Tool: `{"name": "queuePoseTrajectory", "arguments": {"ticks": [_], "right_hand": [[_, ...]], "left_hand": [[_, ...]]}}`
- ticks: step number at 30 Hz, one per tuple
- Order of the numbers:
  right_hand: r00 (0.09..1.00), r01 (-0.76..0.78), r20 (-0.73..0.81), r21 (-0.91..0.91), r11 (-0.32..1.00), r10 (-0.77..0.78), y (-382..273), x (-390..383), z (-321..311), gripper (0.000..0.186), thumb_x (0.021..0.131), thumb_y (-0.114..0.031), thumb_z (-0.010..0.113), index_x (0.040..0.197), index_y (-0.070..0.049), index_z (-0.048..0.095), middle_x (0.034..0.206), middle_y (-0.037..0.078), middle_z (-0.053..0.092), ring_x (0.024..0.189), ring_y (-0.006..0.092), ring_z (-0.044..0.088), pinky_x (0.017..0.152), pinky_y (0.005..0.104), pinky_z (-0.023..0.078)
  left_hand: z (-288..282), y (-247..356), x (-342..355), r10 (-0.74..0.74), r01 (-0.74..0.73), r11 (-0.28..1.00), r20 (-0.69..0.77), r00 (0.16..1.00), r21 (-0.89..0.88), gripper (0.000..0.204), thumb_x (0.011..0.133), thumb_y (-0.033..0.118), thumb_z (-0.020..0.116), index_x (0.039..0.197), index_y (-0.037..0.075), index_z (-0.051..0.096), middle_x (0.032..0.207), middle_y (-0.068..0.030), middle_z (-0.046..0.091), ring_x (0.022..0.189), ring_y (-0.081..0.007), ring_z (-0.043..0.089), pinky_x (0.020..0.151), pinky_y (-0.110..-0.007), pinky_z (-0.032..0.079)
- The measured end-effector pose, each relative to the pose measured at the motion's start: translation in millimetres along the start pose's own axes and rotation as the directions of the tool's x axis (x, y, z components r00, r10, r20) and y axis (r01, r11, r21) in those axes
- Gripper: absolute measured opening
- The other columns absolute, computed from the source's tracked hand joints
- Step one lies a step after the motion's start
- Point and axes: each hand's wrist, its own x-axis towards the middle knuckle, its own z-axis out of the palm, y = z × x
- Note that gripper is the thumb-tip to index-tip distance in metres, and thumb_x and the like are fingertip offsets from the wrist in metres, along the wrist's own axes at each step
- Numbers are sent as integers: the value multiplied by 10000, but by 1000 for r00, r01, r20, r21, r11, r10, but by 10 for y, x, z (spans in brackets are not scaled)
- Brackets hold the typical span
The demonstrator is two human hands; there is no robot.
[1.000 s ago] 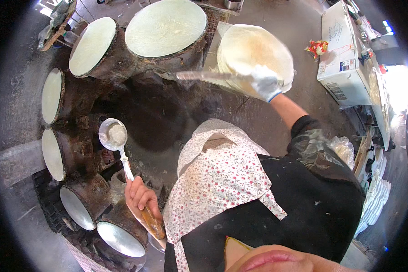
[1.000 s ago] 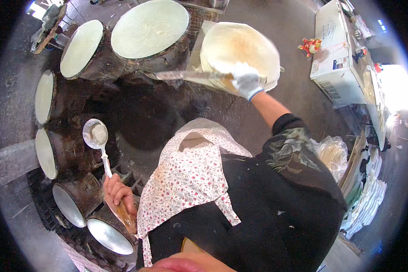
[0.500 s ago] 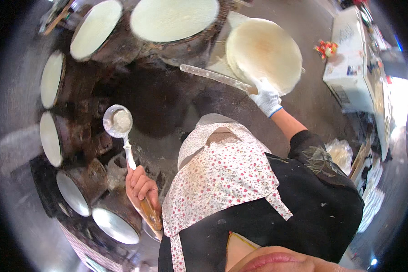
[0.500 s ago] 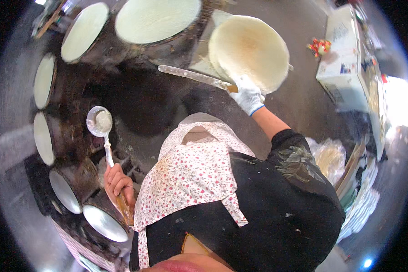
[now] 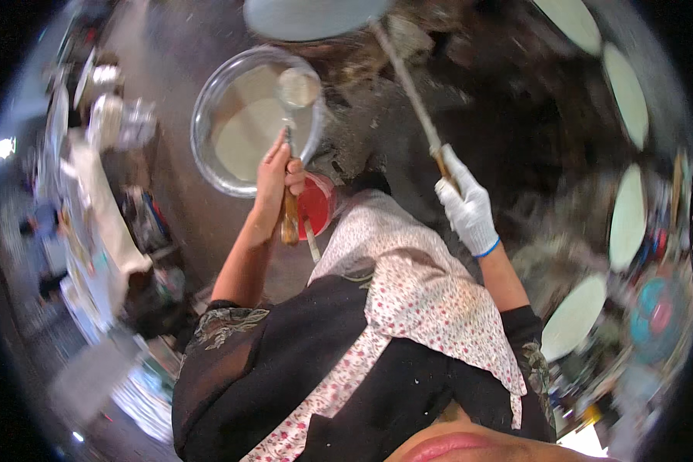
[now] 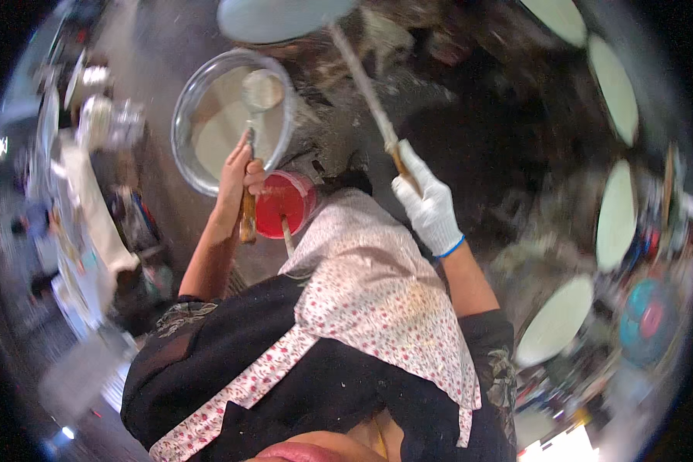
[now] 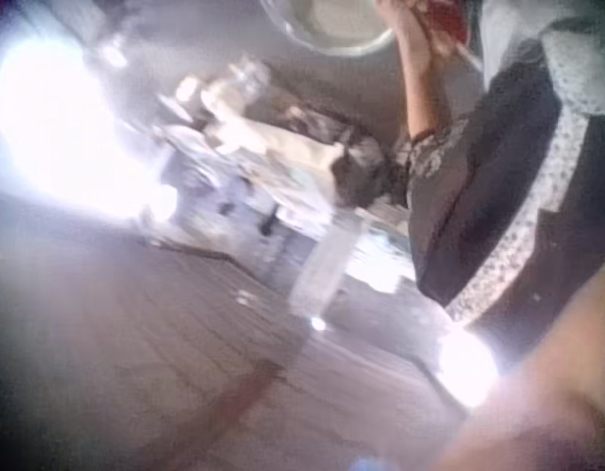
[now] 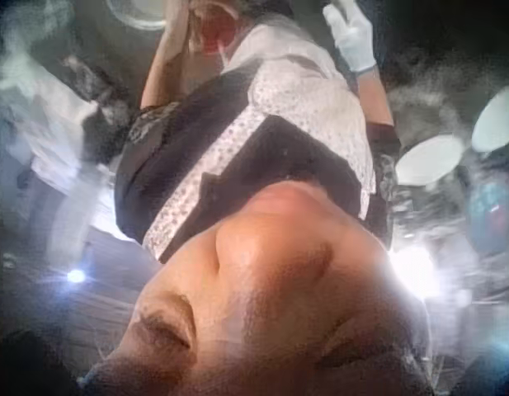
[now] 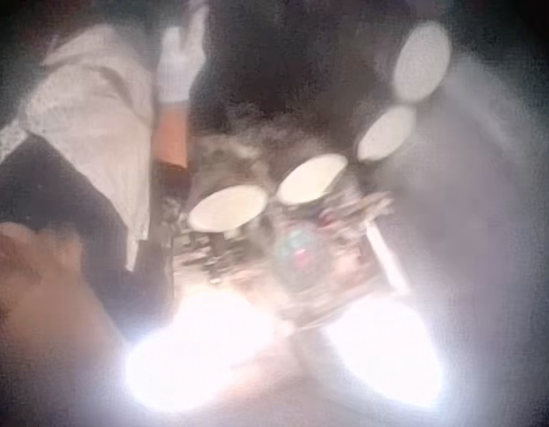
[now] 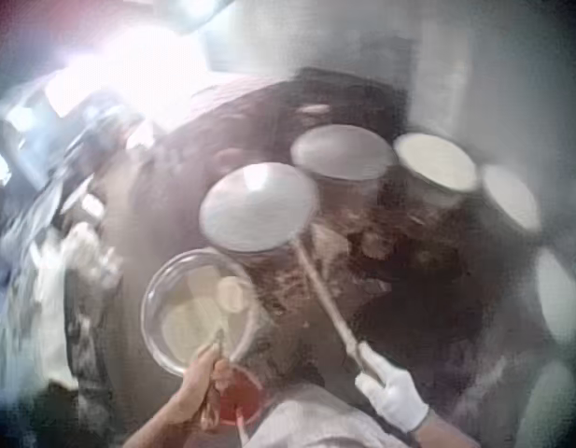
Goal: The person ladles batter onto hot round pans and spreads it into thin crepes using a wooden spreader. They flip and remove finished crepes, then repeat the process on multiple pans.
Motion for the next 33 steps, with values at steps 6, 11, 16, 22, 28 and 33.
{"name": "queuePoseTrajectory", "arguments": {"ticks": [6,11,16,22,28,33], "right_hand": [[900,-46,430,-63,997,68,-285,1553,1761,539,1029,-122,640,1553,-31,555,1183,19,700,945,39,581,830,182,472],[763,-199,562,-265,943,319,-93,2580,2399,490,1009,-170,653,1485,-53,622,1046,53,604,888,112,488,776,271,374],[711,7,678,-269,963,185,291,2973,3026,505,996,-182,630,1460,16,609,1360,234,715,1285,252,673,1109,323,474],[715,15,638,-424,906,286,545,2725,3012,514,991,-190,639,1470,-5,607,1358,247,708,1275,298,689,1078,348,499],[726,-72,670,-153,986,158,-416,2328,2500,508,1021,-130,649,1518,-44,590,1052,47,683,880,73,558,779,249,466],[709,248,653,126,961,-268,-1335,2046,2208,508,1040,-119,640,1530,-13,561,1326,106,728,1100,77,624,974,257,528]], "left_hand": [[-2281,52,1520,576,-80,672,-452,681,736,502,1105,179,478,1603,130,507,654,-15,562,495,-122,492,475,-313,424],[-2683,-405,1414,282,151,796,-580,764,586,491,1081,186,503,1560,95,556,720,-62,662,521,-137,533,517,-327,442],[-2545,-387,1463,441,-47,844,-641,628,535,372,1095,211,499,1387,84,692,690,-18,614,522,-102,512,491,-299,418],[-2015,-394,1800,-112,-56,19,-58,992,-998,318,1123,261,524,817,181,489,662,58,411,514,-62,421,468,-241,410],[-952,574,1155,269,-84,85,-58,961,-993,338,1146,205,458,823,108,435,622,68,414,481,-42,383,453,-205,409],[-87,1558,457,501,-161,148,-67,863,-976,321,1160,181,391,855,89,427,698,16,447,488,-62,435,437,-229,427]]}}
